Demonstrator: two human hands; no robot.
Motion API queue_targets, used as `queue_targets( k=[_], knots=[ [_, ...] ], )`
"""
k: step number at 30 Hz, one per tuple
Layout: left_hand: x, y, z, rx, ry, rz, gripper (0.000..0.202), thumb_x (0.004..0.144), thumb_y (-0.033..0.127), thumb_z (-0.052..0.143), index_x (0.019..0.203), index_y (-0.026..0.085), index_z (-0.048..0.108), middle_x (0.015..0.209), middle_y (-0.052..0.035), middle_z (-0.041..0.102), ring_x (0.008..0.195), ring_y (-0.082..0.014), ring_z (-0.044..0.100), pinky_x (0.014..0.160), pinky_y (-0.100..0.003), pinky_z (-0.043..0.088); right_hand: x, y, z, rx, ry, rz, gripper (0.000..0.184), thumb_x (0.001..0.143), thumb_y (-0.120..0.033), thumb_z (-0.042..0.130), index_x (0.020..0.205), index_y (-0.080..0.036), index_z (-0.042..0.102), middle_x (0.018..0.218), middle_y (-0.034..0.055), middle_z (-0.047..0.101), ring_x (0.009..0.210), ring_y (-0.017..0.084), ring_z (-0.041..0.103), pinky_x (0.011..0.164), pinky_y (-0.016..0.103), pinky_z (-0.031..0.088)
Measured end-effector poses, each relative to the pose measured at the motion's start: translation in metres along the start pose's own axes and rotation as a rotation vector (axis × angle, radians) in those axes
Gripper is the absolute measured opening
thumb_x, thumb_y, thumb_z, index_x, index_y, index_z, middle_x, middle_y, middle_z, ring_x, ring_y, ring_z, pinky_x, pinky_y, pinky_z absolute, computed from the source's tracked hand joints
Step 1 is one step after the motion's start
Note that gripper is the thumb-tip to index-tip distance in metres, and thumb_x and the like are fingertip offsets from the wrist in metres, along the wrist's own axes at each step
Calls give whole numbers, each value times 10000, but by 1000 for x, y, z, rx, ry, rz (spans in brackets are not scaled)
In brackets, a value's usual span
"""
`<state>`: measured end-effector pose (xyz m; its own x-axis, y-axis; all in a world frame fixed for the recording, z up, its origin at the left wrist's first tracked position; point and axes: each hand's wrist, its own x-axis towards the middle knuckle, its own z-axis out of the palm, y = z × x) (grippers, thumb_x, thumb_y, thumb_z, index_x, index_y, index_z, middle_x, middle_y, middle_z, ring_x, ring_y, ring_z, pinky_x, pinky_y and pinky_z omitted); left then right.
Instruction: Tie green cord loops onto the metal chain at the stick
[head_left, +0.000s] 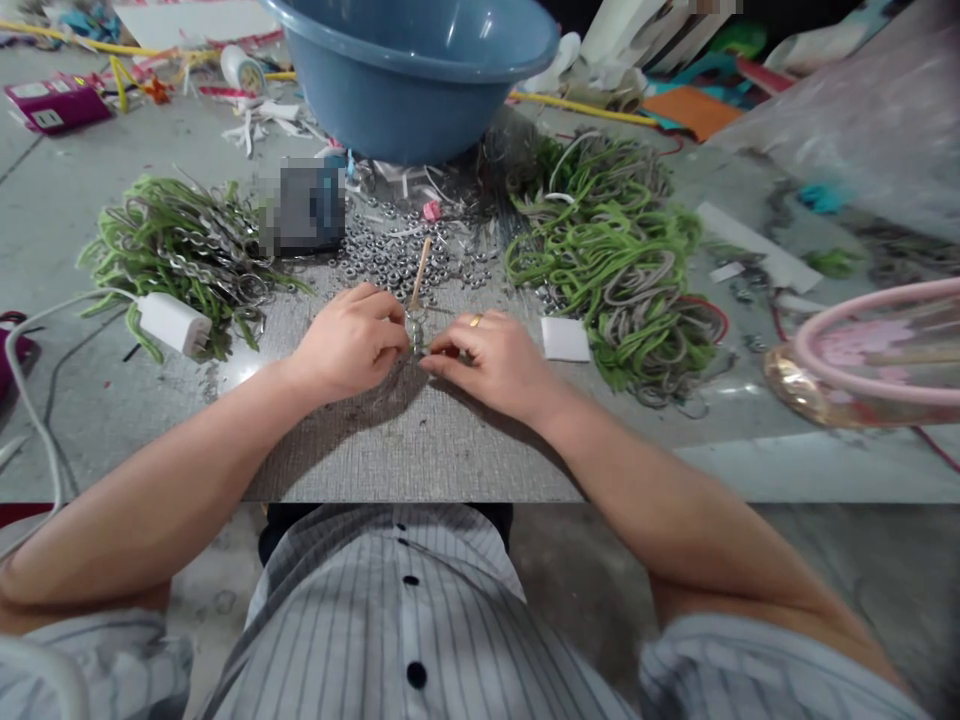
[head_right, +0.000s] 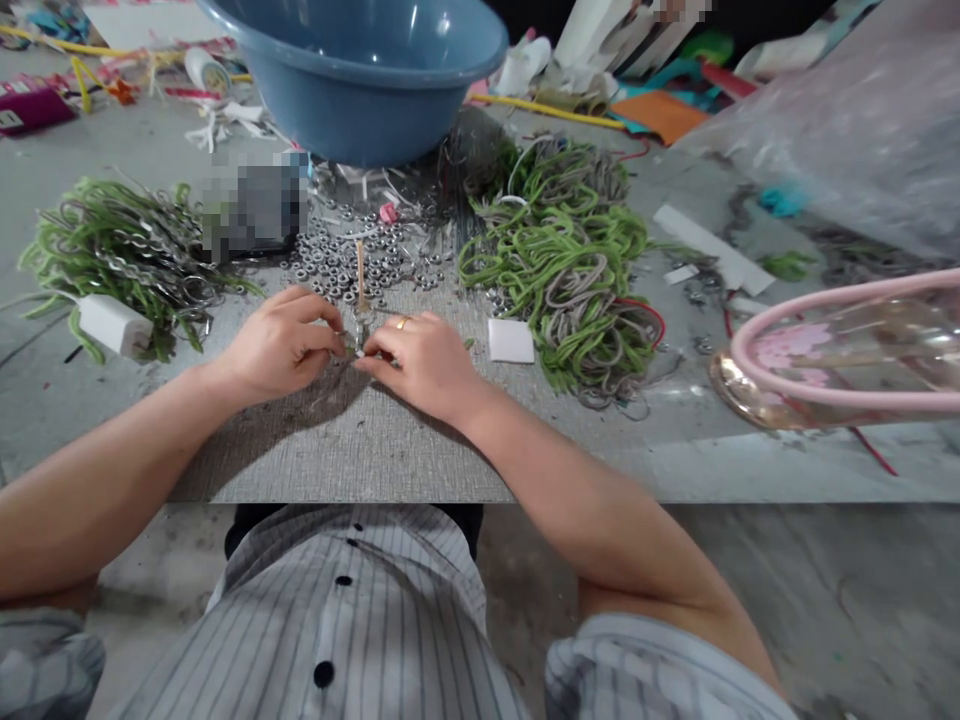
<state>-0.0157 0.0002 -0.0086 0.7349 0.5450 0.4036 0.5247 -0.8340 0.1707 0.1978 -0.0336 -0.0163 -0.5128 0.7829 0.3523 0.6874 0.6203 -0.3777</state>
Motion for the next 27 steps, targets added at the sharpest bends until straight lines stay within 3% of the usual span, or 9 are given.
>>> queue_targets(
  k=[8,27],
  knots=[
    [0,-1,0,10,-19,57,310,803,134,456,699,196,741,901,-65,685,865,-207,561,775,-367,470,0,-4,11,-108,-144,-2,373,949,-446,491,788,-171,685,776,66,697,743,190,611,723,329,359],
    [0,1,2,3,-107,40,285,787,174,507,792,256,780,956,-54,699,956,-231,586,820,-384,461,0,-4,11,-94,-155,-40,436,954,-508,447,780,-185,682,749,53,690,754,191,608,740,340,342]
  ],
)
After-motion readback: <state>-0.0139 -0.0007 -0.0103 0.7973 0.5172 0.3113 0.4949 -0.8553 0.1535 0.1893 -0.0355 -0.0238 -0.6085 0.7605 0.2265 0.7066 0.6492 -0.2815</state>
